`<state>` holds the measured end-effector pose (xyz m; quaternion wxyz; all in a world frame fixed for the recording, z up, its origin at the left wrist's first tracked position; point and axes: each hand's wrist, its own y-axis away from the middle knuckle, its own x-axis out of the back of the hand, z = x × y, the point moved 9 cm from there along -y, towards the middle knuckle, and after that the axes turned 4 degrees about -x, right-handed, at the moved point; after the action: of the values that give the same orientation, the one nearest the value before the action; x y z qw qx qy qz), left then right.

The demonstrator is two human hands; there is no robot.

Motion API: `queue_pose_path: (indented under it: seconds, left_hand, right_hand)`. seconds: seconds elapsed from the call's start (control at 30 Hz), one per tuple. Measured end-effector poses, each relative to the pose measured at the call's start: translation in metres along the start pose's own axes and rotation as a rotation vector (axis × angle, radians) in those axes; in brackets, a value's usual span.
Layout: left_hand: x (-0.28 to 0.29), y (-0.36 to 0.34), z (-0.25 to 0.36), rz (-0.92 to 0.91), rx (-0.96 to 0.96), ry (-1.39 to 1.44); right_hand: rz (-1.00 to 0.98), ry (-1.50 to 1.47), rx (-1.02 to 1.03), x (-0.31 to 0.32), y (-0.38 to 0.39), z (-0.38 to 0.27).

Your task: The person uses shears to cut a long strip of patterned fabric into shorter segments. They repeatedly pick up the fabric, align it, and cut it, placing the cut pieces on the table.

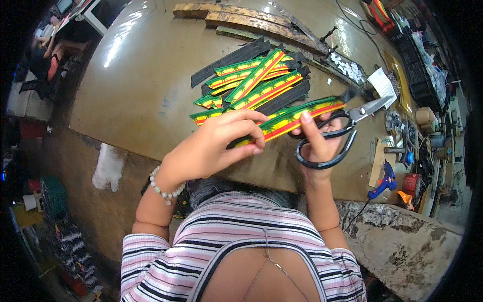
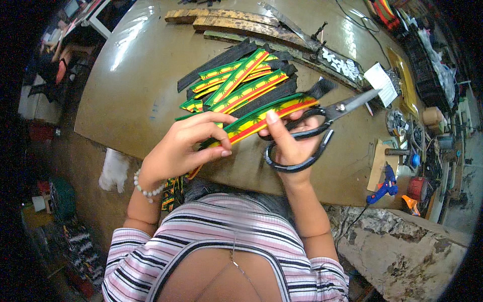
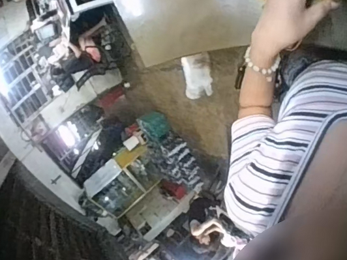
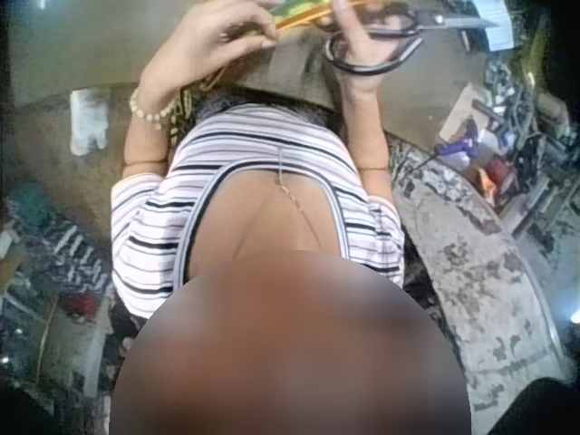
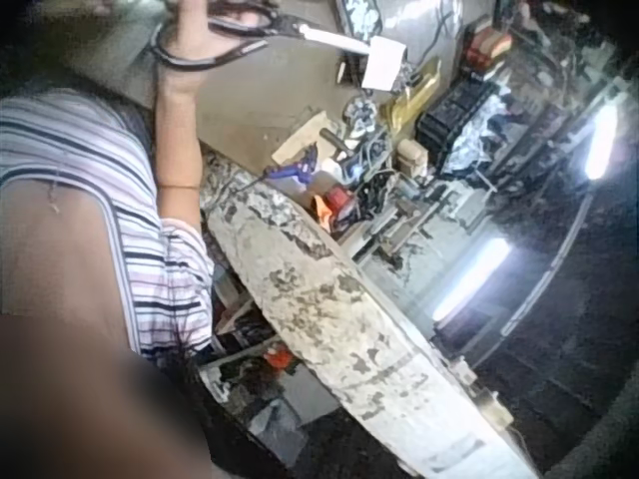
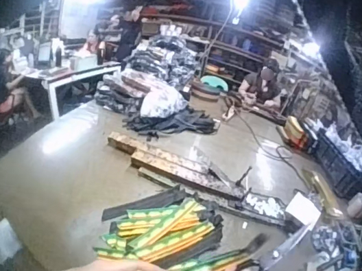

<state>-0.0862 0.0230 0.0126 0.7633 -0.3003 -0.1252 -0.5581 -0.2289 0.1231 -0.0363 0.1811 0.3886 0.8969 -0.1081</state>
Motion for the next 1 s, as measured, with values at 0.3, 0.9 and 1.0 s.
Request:
queue_pose_path:
  seconds: [0.3, 0.9, 1.0]
  left_hand:
    - [0.013, 0.005, -0.017, -0.132, 0.082, 0.416]
    - [-0.024, -0.009, -0.012, -0.584, 0.227, 0.588]
    - [-0.026, -0.006, -0.017, -0.621, 0.26, 0.611]
  right_hand:
    - [-0.305, -0.131, -0.209, 0.014, 0.006, -0.002]
    - [-1.262, 0.899, -0.294, -0.018, 0.05, -0.008]
    - [-1.279, 0.973, -0.36, -0.014, 0.049, -0.004]
